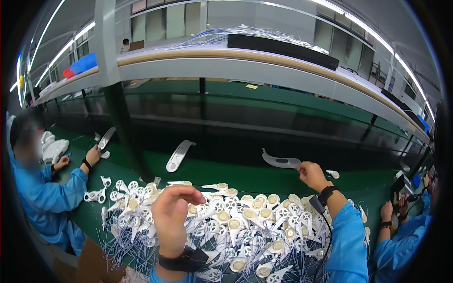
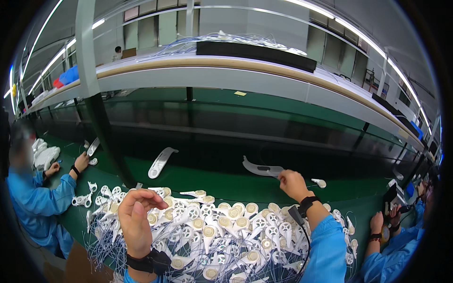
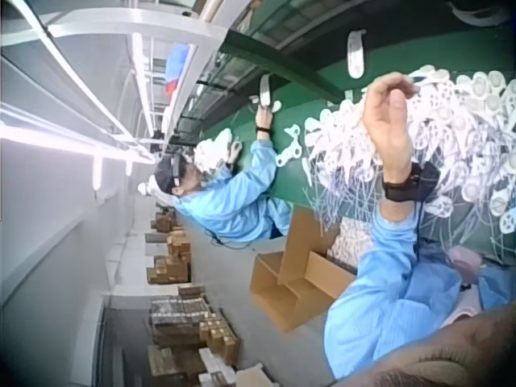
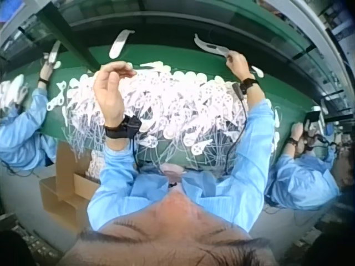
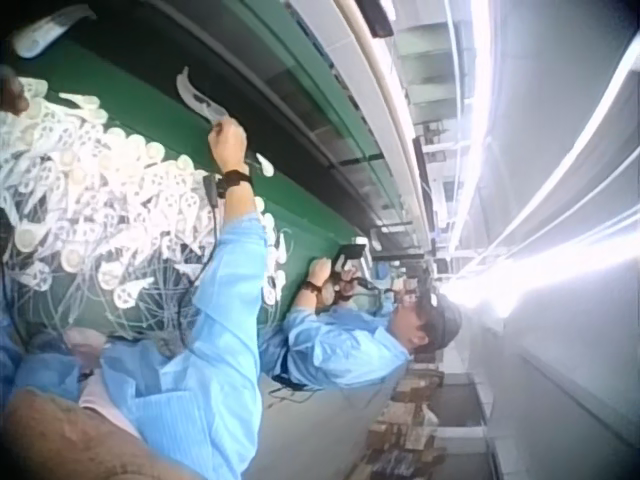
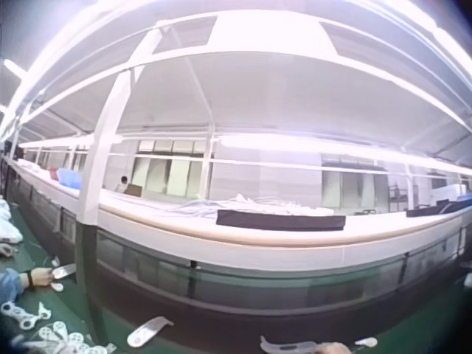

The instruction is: Assembling or sorting small white plastic components with wires on a factory production line.

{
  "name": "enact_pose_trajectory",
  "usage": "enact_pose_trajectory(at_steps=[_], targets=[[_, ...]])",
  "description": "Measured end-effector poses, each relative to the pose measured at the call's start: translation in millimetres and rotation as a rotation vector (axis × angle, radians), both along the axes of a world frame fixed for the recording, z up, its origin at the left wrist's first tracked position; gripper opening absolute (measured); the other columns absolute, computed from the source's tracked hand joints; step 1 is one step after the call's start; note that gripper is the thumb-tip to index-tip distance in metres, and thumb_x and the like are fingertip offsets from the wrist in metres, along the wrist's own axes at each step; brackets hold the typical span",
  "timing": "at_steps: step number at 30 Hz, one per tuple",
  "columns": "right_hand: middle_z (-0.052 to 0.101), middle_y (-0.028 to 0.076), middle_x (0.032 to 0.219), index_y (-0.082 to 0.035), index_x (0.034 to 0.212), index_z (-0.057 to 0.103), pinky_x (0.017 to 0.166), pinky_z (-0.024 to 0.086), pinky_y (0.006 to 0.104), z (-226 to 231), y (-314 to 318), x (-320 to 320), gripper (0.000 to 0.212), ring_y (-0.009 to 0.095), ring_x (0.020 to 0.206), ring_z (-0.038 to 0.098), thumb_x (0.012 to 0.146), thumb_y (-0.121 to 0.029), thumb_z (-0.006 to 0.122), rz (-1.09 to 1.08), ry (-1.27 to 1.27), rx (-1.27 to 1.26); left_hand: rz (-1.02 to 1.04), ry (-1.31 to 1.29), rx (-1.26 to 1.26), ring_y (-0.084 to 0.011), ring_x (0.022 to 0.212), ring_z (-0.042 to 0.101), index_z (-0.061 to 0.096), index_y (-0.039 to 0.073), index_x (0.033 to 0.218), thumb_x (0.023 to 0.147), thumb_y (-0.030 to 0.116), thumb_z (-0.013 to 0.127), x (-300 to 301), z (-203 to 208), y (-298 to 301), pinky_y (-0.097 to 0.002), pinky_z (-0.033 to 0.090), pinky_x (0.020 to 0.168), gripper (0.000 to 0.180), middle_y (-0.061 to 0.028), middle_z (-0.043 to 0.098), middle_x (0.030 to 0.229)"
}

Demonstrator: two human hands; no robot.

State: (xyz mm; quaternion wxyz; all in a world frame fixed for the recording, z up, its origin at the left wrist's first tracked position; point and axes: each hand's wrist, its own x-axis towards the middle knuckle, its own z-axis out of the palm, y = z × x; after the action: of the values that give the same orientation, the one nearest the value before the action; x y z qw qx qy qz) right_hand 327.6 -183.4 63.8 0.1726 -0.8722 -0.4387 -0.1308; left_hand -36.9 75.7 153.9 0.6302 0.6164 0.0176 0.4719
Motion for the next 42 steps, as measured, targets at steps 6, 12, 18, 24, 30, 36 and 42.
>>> enact_pose_trajectory(at_steps=[6,12,18,24,30,36,42], targets=[[0.060,0.003,0.080,0.002,0.094,0.059,0.062,0.050,0.0204,67.8,24.8,-32.5,0.013,0.009,0.071,0.061,0.082,0.007,0.061,0.069,0.306,0.709,-0.023,-0.085,-0.016,-0.0213,0.078,0.064,0.057,-0.005,0.099,0.096,0.032,0.053,-4.7,8.1,2.7,-0.0321,0.052,0.074,0.037,-0.0140,0.062,0.088],[0.057,0.003,0.087,0.000,0.098,0.055,0.071,0.052,0.0235,129.2,53.0,-105.7,0.014,0.011,0.078,0.062,0.086,0.007,0.060,0.331,0.392,1.060,-0.197,0.219,-0.009,-0.0177,0.068,0.065,0.061,-0.006,0.096,0.098,0.029,0.048,-1.7,-2.1,12.8,-0.0279,0.053,0.064,0.037,-0.0108,0.065,0.073],[0.049,0.004,0.088,-0.005,0.099,0.049,0.061,0.049,0.0255,171.7,48.1,-192.3,0.019,0.010,0.065,0.052,0.085,0.007,0.056,0.561,0.264,1.358,-0.597,0.804,0.015,-0.0206,0.074,0.069,0.054,-0.010,0.119,0.101,0.050,0.024,25.4,-21.2,11.8,-0.0271,0.055,0.066,0.069,-0.0184,0.069,0.089],[0.056,0.013,0.071,-0.001,0.082,0.049,0.045,0.055,0.0257,161.0,24.4,-245.1,0.023,0.022,0.055,0.062,0.082,-0.004,0.072,1.050,0.716,1.304,-0.504,-0.007,-0.712,-0.0374,0.100,0.064,0.023,-0.004,0.141,0.101,0.050,0.023,40.1,-24.3,-4.5,-0.0407,0.054,0.083,0.067,-0.0305,0.053,0.125],[0.061,0.016,0.097,0.001,0.103,0.061,0.071,0.055,0.0369,151.5,5.0,-222.3,0.035,0.030,0.084,0.065,0.077,-0.017,0.076,1.266,0.784,0.028,-0.530,-0.082,-0.820,-0.0207,0.065,0.057,0.044,-0.001,0.127,0.104,0.039,0.026,34.4,-23.4,16.1,-0.0317,0.047,0.059,0.050,-0.0148,0.058,0.085],[0.068,0.016,0.072,0.004,0.075,0.068,0.058,0.054,0.0283,107.6,18.4,-211.0,0.019,0.023,0.063,0.067,0.068,-0.007,0.081,1.025,0.848,0.356,-0.429,0.418,-0.122,-0.0073,0.050,0.045,0.057,0.002,0.120,0.100,0.017,0.034,33.6,-41.5,4.1,-0.0240,0.037,0.048,0.034,-0.0022,0.048,0.056],[0.064,0.008,0.080,-0.002,0.096,0.068,0.052,0.044,0.0230,106.8,47.2,-235.0,0.041,0.013,0.057,0.055,0.064,-0.018,0.087,0.433,0.314,0.506,-0.223,0.556,0.558,-0.0354,0.084,0.063,0.055,0.000,0.122,0.094,0.017,0.044,49.3,-56.6,-28.7,-0.0436,0.049,0.074,0.035,-0.0216,0.065,0.093]])
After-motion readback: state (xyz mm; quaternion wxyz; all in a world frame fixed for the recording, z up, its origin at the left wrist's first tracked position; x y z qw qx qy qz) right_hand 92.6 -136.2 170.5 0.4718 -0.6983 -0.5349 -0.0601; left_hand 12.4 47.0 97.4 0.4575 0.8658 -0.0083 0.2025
